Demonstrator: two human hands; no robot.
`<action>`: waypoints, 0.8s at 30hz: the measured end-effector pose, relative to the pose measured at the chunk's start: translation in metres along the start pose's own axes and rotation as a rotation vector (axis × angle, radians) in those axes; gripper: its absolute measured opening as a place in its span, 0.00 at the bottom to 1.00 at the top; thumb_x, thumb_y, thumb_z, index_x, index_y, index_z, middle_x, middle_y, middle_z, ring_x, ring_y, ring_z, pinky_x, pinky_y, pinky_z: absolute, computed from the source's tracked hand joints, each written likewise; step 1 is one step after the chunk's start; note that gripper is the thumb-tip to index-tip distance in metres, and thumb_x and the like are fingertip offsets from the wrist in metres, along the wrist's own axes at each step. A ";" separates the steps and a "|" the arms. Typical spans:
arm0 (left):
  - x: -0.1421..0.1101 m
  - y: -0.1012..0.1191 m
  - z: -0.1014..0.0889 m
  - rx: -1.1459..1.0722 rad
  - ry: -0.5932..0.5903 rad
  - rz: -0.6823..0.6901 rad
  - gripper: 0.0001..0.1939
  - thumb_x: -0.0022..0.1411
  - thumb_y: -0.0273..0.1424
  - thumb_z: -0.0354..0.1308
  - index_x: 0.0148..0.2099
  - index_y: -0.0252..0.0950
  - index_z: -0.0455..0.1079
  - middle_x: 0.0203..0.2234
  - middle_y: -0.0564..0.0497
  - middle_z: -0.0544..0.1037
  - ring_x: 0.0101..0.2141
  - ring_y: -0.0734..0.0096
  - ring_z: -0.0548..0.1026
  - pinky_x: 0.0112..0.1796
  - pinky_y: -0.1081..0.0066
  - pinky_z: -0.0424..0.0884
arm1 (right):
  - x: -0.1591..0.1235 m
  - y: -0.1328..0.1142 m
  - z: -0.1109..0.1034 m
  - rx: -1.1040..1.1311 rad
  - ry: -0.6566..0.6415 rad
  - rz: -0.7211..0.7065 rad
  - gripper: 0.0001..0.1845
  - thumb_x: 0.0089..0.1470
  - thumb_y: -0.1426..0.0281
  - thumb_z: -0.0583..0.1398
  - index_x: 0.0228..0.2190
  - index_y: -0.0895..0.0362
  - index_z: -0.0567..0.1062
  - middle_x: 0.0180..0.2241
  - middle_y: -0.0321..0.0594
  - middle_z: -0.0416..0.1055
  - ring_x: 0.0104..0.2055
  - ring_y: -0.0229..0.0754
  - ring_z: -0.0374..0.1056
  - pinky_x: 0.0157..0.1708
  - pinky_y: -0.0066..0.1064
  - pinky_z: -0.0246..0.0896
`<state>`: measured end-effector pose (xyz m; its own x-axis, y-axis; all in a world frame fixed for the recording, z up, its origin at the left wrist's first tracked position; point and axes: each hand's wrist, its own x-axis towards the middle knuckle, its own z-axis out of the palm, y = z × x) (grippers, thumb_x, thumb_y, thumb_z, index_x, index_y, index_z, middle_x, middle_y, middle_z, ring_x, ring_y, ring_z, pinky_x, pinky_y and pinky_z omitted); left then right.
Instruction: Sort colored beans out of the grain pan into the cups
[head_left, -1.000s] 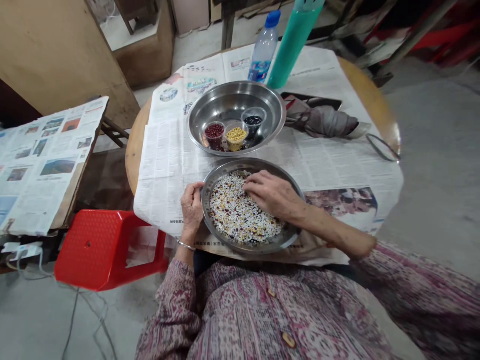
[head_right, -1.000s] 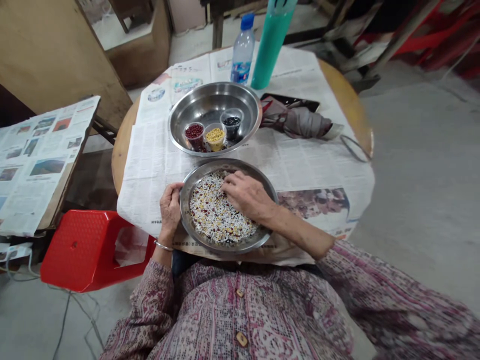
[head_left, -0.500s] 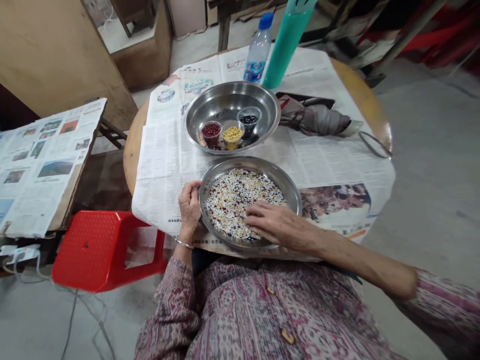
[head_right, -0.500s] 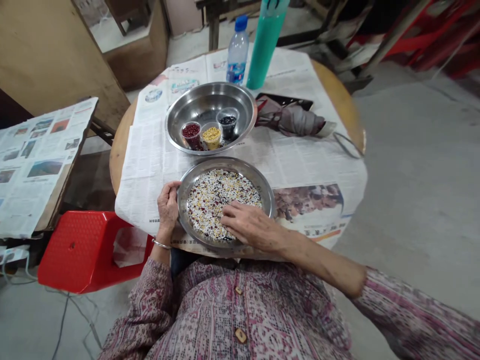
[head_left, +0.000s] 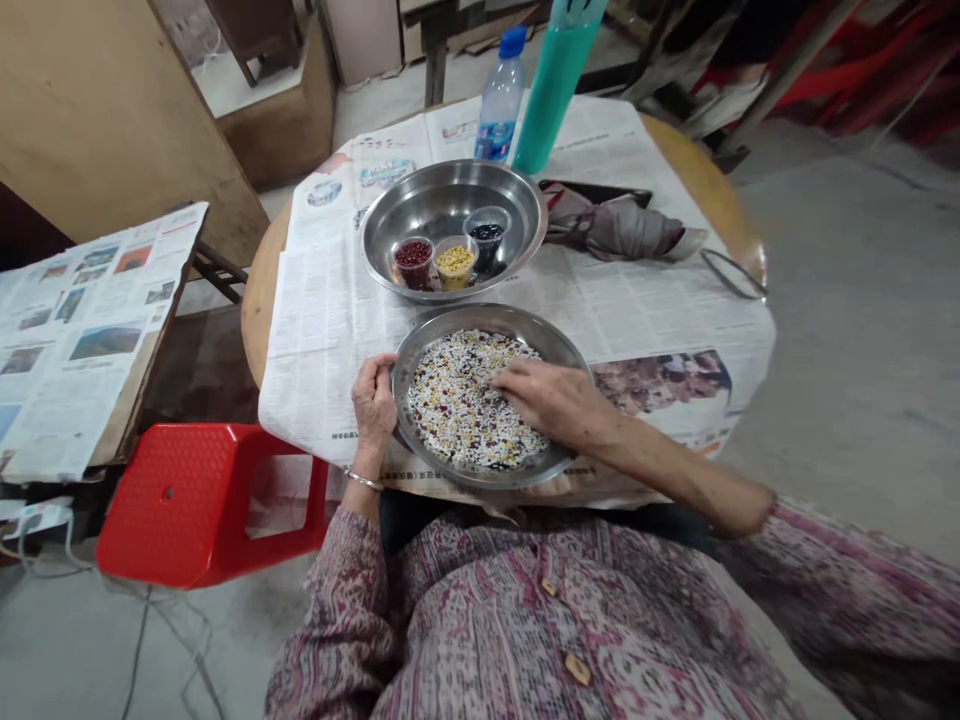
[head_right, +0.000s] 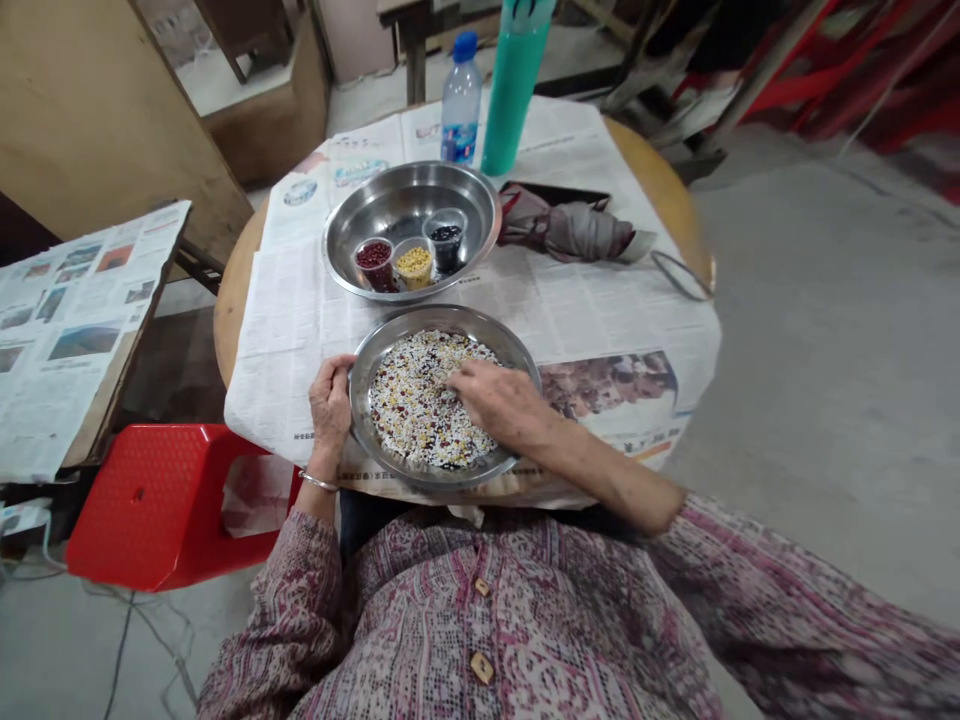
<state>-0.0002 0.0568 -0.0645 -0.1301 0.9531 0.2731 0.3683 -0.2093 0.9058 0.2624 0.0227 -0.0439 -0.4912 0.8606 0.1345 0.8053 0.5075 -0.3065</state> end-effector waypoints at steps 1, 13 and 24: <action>0.000 0.000 0.000 0.001 0.000 0.000 0.12 0.70 0.30 0.49 0.41 0.39 0.74 0.39 0.50 0.80 0.42 0.66 0.76 0.48 0.68 0.71 | 0.003 0.006 -0.003 -0.007 0.038 0.038 0.15 0.62 0.75 0.52 0.41 0.56 0.78 0.39 0.48 0.74 0.42 0.47 0.70 0.38 0.36 0.65; 0.001 -0.002 0.000 0.000 -0.006 0.010 0.12 0.69 0.29 0.49 0.41 0.39 0.74 0.38 0.50 0.80 0.42 0.66 0.77 0.48 0.67 0.71 | 0.040 -0.014 0.002 0.079 -0.128 -0.070 0.09 0.55 0.79 0.55 0.32 0.56 0.74 0.37 0.44 0.72 0.38 0.43 0.66 0.40 0.34 0.60; 0.000 0.001 0.000 -0.014 -0.021 0.014 0.12 0.70 0.28 0.49 0.42 0.39 0.74 0.39 0.50 0.80 0.44 0.66 0.77 0.50 0.66 0.71 | -0.031 -0.021 -0.006 0.200 -0.188 -0.235 0.10 0.60 0.77 0.53 0.31 0.55 0.72 0.35 0.42 0.72 0.37 0.41 0.68 0.37 0.32 0.61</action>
<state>0.0001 0.0567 -0.0640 -0.1060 0.9544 0.2791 0.3572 -0.2254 0.9064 0.2621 -0.0141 -0.0363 -0.7227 0.6891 0.0535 0.5911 0.6564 -0.4688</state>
